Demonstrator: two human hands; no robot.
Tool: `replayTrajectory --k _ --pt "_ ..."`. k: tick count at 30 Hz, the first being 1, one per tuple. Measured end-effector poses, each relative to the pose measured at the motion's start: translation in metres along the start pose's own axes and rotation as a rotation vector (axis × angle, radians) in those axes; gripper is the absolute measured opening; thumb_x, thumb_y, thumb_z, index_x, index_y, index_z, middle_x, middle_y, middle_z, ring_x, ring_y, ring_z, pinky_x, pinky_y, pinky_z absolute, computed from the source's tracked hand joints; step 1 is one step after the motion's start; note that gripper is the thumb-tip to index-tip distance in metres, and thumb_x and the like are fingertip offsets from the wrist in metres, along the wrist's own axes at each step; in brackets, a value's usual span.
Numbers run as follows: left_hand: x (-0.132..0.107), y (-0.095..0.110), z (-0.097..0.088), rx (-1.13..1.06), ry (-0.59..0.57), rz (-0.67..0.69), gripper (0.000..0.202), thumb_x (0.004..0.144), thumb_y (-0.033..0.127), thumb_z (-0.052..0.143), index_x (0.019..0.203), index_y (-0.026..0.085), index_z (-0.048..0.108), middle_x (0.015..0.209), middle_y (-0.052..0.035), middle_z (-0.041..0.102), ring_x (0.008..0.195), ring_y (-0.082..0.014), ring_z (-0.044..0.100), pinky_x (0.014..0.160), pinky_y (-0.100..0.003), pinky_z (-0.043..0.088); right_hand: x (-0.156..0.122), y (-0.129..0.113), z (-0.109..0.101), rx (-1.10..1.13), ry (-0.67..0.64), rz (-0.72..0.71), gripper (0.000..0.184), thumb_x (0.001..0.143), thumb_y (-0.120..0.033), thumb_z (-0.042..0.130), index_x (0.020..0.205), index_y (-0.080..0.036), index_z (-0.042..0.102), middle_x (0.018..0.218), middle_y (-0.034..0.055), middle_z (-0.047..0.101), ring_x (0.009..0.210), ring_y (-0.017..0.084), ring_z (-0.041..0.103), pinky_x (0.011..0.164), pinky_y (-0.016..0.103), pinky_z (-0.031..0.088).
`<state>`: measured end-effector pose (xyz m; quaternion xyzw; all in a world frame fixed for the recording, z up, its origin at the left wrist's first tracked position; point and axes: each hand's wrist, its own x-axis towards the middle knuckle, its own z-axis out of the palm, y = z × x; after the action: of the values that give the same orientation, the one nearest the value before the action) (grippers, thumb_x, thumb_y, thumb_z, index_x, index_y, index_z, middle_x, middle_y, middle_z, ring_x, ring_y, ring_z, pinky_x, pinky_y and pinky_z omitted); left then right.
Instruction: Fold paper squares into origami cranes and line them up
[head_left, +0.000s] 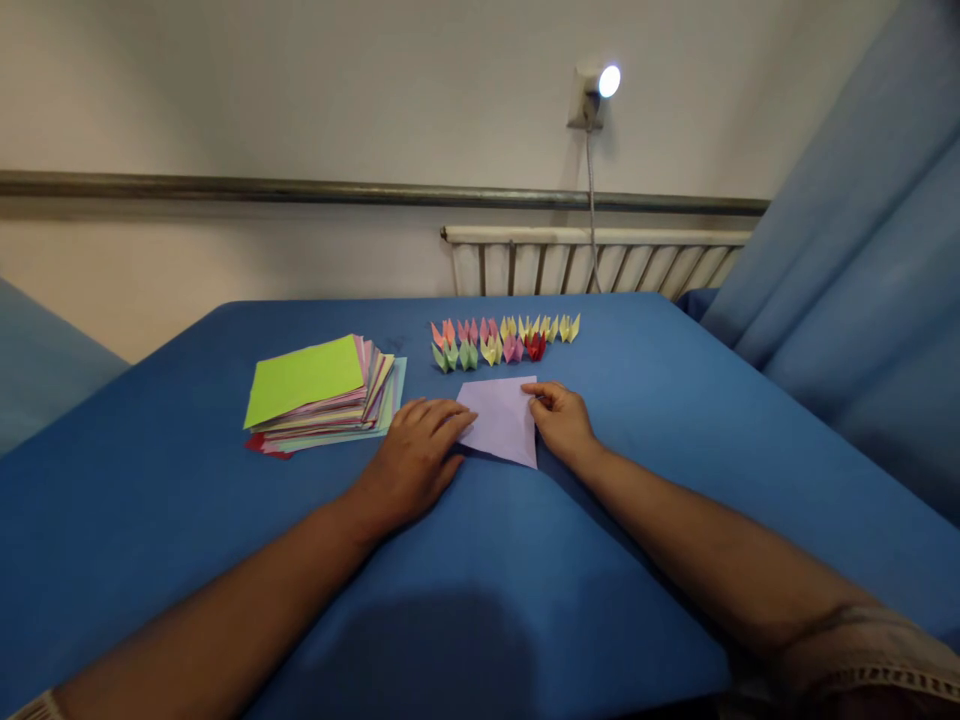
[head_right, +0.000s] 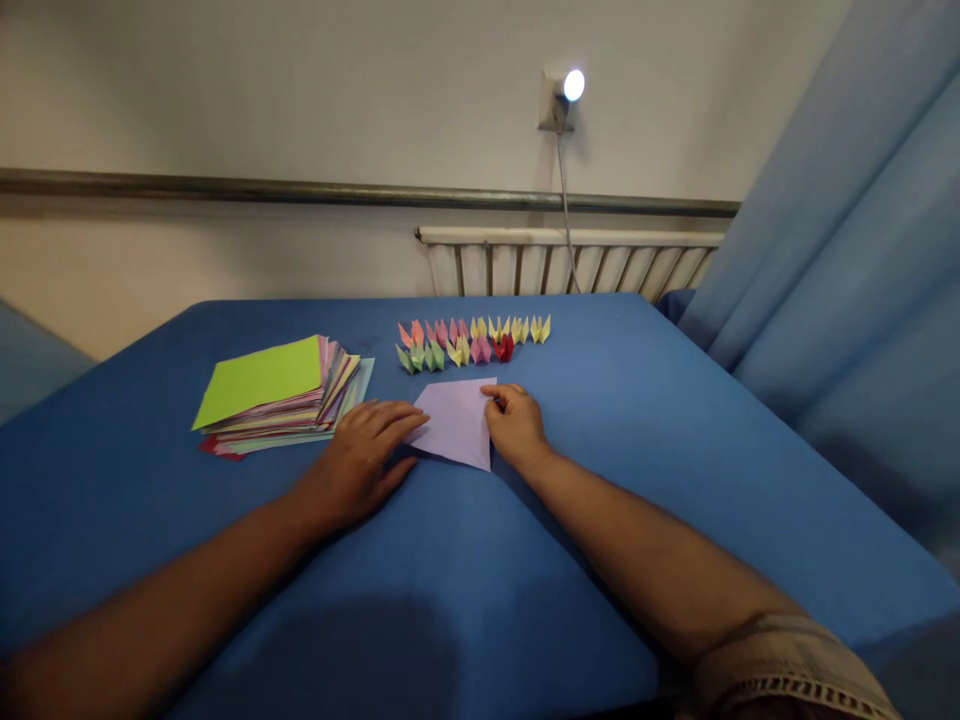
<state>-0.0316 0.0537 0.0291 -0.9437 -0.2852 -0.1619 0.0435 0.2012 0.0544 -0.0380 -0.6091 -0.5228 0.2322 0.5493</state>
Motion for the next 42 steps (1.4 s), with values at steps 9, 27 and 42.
replayTrajectory --k 9,27,42 --pt "-0.001 0.006 0.003 0.030 -0.070 0.027 0.028 0.080 0.009 0.052 0.104 0.019 0.062 0.125 -0.0087 0.060 0.124 -0.0278 0.046 0.108 -0.050 0.028 -0.013 -0.004 0.008 0.197 -0.124 0.178 0.034 0.074 -0.014 0.045 0.098 -0.017 0.069 0.085 0.0036 0.070 0.069 0.016 0.062 0.070 0.031 0.051" --pt "-0.006 0.001 0.009 -0.044 -0.113 -0.122 0.024 0.080 0.017 0.055 0.104 0.019 0.059 0.121 -0.0099 0.062 0.119 -0.0259 0.052 0.109 -0.049 0.029 -0.001 0.001 -0.015 -0.336 -0.427 -0.349 0.021 0.080 -0.011 0.057 0.093 -0.024 0.066 0.131 0.0068 0.050 0.121 0.022 0.048 0.101 0.045 0.037" --pt "-0.001 -0.017 0.020 -0.122 -0.075 -0.363 0.030 0.087 0.040 0.049 0.097 0.015 0.064 0.097 -0.0114 0.066 0.092 -0.0262 0.059 0.086 -0.043 0.046 -0.002 -0.014 -0.018 -0.657 -0.332 -0.182 0.022 0.081 -0.041 0.064 0.083 -0.019 0.061 0.087 0.0060 0.059 0.083 0.020 0.053 0.076 0.032 0.040"
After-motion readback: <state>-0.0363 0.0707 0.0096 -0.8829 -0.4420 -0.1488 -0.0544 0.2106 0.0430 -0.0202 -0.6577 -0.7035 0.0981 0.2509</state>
